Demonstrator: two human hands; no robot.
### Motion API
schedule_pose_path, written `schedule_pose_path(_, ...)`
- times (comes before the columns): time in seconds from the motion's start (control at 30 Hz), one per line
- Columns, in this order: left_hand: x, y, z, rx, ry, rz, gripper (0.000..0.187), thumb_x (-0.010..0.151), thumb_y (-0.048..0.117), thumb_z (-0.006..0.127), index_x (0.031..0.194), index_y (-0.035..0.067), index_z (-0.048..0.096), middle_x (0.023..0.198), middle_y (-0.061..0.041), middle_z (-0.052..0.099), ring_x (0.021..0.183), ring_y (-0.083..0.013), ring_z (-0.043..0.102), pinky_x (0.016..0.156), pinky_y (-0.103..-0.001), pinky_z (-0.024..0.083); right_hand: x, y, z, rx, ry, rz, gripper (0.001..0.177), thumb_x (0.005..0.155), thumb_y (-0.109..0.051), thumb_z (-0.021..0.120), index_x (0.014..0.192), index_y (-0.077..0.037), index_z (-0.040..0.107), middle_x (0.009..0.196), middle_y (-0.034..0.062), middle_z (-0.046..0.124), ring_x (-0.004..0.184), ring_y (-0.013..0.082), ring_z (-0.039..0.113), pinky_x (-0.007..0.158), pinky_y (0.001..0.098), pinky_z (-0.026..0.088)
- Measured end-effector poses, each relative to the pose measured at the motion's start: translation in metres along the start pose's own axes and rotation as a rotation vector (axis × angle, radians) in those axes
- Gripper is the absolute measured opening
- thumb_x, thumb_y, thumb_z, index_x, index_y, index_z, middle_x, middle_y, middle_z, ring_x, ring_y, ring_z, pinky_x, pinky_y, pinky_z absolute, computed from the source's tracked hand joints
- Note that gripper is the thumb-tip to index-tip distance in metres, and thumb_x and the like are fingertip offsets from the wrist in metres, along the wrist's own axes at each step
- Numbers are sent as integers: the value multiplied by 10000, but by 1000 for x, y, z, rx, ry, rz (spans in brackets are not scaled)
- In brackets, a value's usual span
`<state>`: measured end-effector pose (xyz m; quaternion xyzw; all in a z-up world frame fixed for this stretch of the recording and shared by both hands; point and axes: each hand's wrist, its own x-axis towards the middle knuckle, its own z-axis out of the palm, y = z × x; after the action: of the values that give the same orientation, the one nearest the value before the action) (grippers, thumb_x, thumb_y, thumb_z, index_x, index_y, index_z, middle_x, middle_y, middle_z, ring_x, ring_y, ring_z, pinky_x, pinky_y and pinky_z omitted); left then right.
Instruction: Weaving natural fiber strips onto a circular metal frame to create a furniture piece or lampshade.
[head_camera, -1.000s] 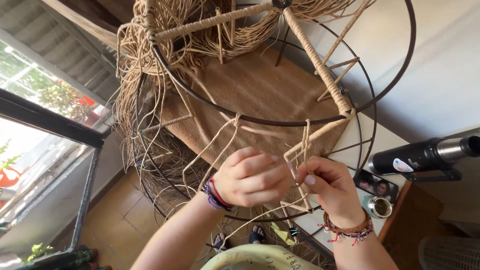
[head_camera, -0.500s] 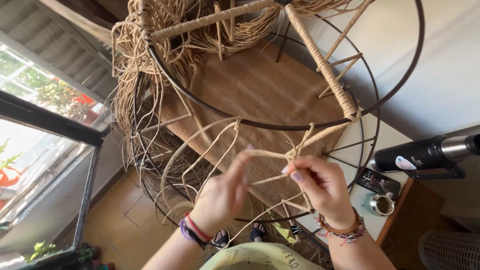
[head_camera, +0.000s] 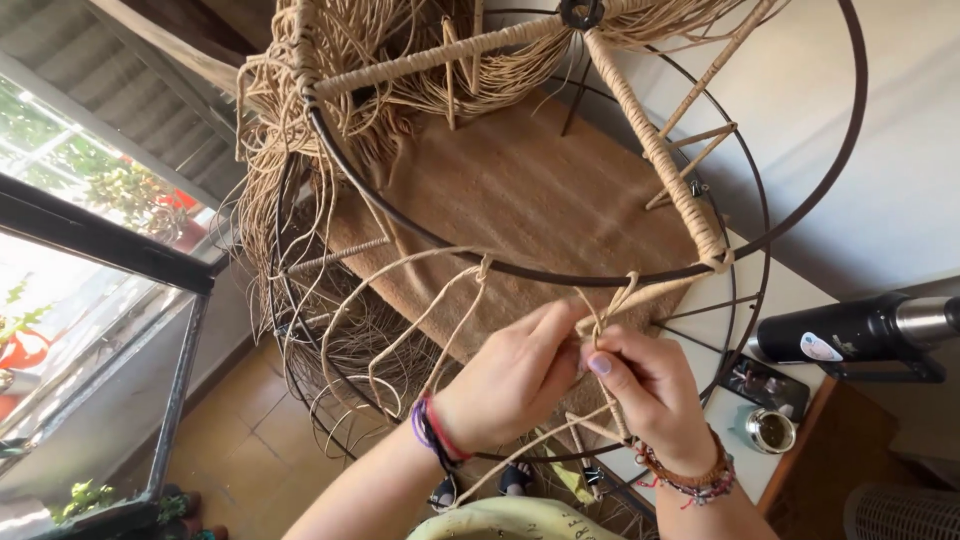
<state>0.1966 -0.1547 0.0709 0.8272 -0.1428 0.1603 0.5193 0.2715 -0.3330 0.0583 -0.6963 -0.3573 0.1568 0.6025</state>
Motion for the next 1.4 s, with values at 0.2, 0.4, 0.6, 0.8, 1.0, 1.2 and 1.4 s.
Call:
schedule_pose_path(0.2,-42,-38,-12,376,321,-89,172,1004,33,558,882,123,639,680,42,589,527,-87,518,431,-247,419,3,1,-5,-53,-33,-137,233,1012,-224,564,871,-80,680,560,-53,532,449,44,375,416,189,314)
schedule_pose_path(0.4,-44,-60,-14,715,-166,-942,265,1040,377,505,1102,238,721,1065,20,712,758,-224,726,559,-379,610,12,2,-6,-19,-27,-129,252,1002,-238,580,840,-71,676,564,-43,530,454,55,367,429,206,301)
schedule_pose_path(0.6,-2,15,-11,-7,4,34,432,1107,246,348,1440,-25,392,1192,-199,599,1004,-366,589,938,-439,471,13,-5,-10,-57,-124,-86,251,991,-228,586,914,-71,766,536,-52,541,429,51,383,425,202,321)
schedule_pose_path(0.8,-66,-40,-1,358,241,-445,212,1017,162,578,811,134,620,737,40,666,538,-76,600,422,-230,529,11,-6,-10,-36,-98,-129,241,1007,-206,566,874,-55,699,537,-60,440,437,48,307,420,196,279)
schedule_pose_path(1.0,-56,-37,-3,786,28,-459,368,1000,379,523,1297,224,676,1261,30,724,1119,-162,686,1057,-525,413,7,-2,-8,-4,-101,-155,248,1015,-232,564,868,-76,689,566,-52,523,433,43,321,389,197,274)
schedule_pose_path(1.2,-14,6,-2,113,180,-95,391,1088,379,328,1042,63,554,838,-98,627,704,-275,638,634,-388,490,7,-10,-10,-132,-125,-68,253,1002,-239,554,912,-56,703,599,-36,505,493,87,402,479,235,335)
schedule_pose_path(1.4,-90,-85,-2,504,-161,-744,235,1052,249,507,1209,129,634,934,9,738,515,-61,649,422,-202,591,6,-12,-9,-100,-54,-75,269,1012,-244,553,865,-70,697,540,-58,415,470,58,307,467,210,272)
